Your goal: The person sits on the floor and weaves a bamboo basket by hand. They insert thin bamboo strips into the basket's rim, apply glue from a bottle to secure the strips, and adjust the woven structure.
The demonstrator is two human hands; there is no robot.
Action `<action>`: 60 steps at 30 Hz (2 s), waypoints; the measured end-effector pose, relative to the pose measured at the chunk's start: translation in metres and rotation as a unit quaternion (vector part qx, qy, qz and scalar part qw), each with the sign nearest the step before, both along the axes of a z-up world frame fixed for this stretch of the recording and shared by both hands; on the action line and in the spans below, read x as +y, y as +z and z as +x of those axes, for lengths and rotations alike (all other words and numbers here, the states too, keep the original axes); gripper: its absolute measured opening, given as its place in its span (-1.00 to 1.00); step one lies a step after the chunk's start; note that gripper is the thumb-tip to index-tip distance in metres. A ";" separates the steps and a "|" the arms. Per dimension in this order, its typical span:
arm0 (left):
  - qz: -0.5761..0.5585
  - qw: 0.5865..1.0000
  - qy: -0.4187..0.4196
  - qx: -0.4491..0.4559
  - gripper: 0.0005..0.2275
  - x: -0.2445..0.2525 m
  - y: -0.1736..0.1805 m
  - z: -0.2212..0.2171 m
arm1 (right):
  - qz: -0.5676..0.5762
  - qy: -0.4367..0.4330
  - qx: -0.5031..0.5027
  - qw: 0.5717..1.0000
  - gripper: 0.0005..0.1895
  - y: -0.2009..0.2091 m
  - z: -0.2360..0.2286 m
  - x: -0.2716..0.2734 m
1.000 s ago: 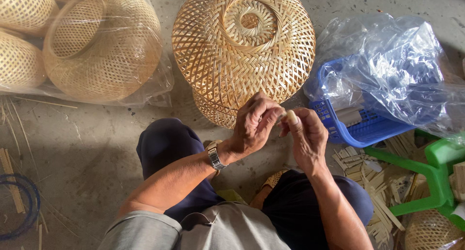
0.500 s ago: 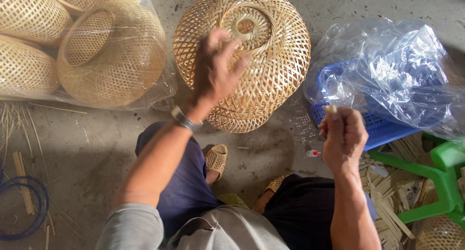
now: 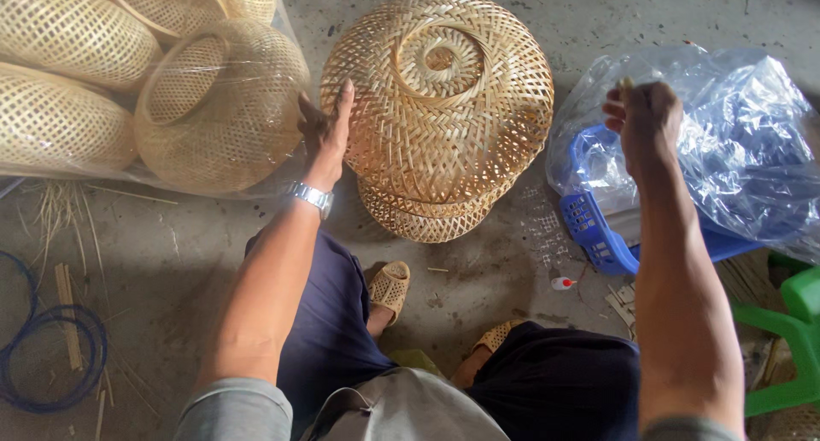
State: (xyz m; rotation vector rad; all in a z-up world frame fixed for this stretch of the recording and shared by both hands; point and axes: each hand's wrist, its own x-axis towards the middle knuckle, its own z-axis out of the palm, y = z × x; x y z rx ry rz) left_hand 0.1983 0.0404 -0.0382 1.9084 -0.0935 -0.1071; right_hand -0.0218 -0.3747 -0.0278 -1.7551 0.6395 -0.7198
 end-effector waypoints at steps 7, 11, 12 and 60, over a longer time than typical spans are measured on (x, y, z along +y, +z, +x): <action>-0.073 0.987 -0.020 0.141 0.25 -0.004 -0.039 0.003 | 0.200 0.002 -0.115 0.973 -0.72 -0.128 0.118 -0.035; -0.164 0.982 -0.051 0.081 0.16 0.004 -0.018 0.000 | 0.200 -0.016 -0.193 0.960 -0.64 -0.142 0.109 -0.030; -0.177 0.979 -0.067 0.078 0.18 0.007 -0.009 0.002 | 0.235 -0.005 -0.232 0.944 -0.62 -0.142 0.094 -0.024; -0.313 0.855 -0.319 -0.264 0.09 0.061 0.066 -0.001 | 0.294 0.030 -0.392 0.871 -0.65 -0.079 0.000 0.121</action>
